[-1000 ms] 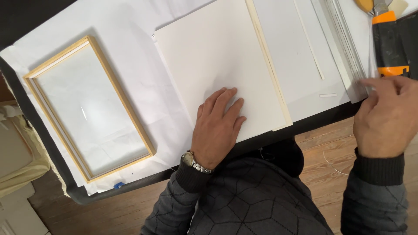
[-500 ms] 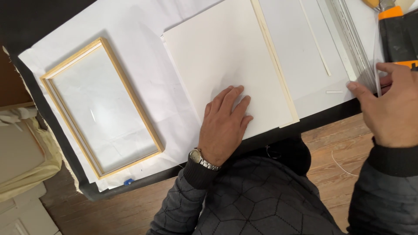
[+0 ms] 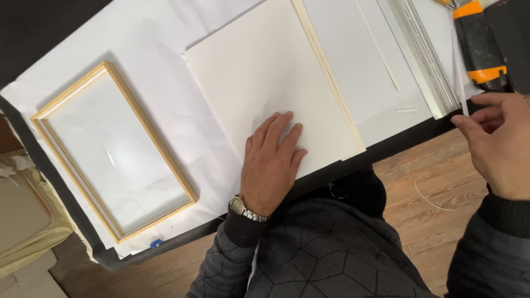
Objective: Cutting and sizing a backing board or mat for a piece of artwork to fit into a frame.
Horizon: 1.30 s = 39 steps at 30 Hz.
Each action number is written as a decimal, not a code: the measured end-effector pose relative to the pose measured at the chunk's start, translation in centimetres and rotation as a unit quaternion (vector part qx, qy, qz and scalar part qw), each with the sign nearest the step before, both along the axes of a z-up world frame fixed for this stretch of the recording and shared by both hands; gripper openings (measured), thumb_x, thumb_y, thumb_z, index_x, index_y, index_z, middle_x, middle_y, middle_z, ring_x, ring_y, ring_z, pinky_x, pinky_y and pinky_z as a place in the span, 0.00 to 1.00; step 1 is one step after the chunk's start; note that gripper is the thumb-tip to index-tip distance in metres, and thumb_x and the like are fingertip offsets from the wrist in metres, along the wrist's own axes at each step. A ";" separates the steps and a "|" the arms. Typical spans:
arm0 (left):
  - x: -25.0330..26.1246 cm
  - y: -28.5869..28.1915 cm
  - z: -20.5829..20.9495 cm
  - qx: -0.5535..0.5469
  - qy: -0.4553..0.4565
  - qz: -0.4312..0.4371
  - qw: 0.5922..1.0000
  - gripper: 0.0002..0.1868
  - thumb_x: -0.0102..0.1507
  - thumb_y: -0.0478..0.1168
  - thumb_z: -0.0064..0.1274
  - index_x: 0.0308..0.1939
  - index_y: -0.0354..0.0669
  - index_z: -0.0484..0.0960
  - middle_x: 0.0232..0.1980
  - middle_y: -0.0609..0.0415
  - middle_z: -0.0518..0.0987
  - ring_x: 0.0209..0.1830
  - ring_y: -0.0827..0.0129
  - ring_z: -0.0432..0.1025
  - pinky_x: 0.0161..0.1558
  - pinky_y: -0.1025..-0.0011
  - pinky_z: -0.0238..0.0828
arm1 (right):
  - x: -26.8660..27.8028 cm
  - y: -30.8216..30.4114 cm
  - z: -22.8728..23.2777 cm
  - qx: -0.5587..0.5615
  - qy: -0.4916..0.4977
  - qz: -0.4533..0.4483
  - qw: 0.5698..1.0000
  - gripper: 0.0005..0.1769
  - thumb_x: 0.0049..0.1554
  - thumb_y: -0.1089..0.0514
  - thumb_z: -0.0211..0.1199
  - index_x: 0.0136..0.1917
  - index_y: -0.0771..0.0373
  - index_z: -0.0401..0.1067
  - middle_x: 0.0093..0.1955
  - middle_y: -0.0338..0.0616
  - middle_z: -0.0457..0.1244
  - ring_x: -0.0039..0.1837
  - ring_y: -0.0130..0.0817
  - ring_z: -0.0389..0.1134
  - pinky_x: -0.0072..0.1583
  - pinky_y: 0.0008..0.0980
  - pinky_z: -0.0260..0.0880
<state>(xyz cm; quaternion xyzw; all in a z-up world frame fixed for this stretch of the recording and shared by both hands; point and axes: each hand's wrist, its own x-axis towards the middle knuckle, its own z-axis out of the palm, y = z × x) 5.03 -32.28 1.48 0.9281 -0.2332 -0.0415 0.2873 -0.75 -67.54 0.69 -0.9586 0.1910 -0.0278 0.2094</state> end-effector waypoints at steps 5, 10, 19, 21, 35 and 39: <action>0.1 0.0 0.1 0.000 0.002 0.001 1.000 0.23 0.63 0.41 0.61 0.61 0.38 0.79 0.72 0.48 0.68 0.72 0.53 0.62 0.64 0.55 0.63 | -2.7 -3.3 -2.7 0.076 0.009 -0.023 0.997 0.17 0.64 0.64 0.71 0.61 0.74 0.70 0.46 0.51 0.67 0.46 0.33 0.69 0.48 0.30 0.71; 0.1 0.0 0.3 -0.001 0.000 0.000 1.000 0.23 0.62 0.40 0.61 0.61 0.38 0.78 0.71 0.48 0.68 0.72 0.53 0.62 0.64 0.55 0.63 | -3.5 -3.3 -2.2 0.019 0.130 -0.029 0.991 0.16 0.65 0.57 0.72 0.54 0.73 0.73 0.41 0.49 0.69 0.39 0.33 0.70 0.44 0.32 0.72; 0.1 0.0 0.3 0.002 0.000 -0.002 1.000 0.23 0.62 0.40 0.61 0.61 0.38 0.78 0.71 0.48 0.68 0.72 0.52 0.62 0.64 0.54 0.63 | -5.6 -6.1 -3.5 0.115 0.232 -0.015 0.966 0.18 0.57 0.56 0.69 0.55 0.71 0.72 0.40 0.51 0.70 0.41 0.36 0.74 0.45 0.33 0.77; 0.2 0.0 0.4 0.000 0.001 -0.002 1.000 0.23 0.62 0.40 0.61 0.61 0.38 0.78 0.71 0.48 0.68 0.72 0.52 0.62 0.64 0.54 0.63 | -5.6 -6.4 -3.4 0.157 0.218 -0.028 0.963 0.18 0.58 0.56 0.69 0.55 0.71 0.72 0.41 0.52 0.70 0.42 0.37 0.73 0.45 0.34 0.77; 0.0 0.0 0.0 0.012 0.013 0.001 1.000 0.24 0.63 0.42 0.59 0.62 0.39 0.78 0.72 0.48 0.67 0.73 0.54 0.61 0.63 0.55 0.64 | 2.8 1.4 2.9 -0.006 0.028 -0.013 1.000 0.15 0.63 0.59 0.71 0.59 0.71 0.76 0.44 0.51 0.70 0.42 0.35 0.71 0.42 0.32 0.71; 0.1 0.1 0.3 0.013 0.014 -0.005 1.000 0.24 0.63 0.42 0.59 0.62 0.39 0.78 0.72 0.49 0.67 0.73 0.54 0.61 0.63 0.54 0.63 | 3.8 2.6 3.9 -0.055 0.031 0.020 0.998 0.15 0.61 0.60 0.72 0.58 0.71 0.76 0.43 0.52 0.70 0.41 0.36 0.72 0.42 0.32 0.72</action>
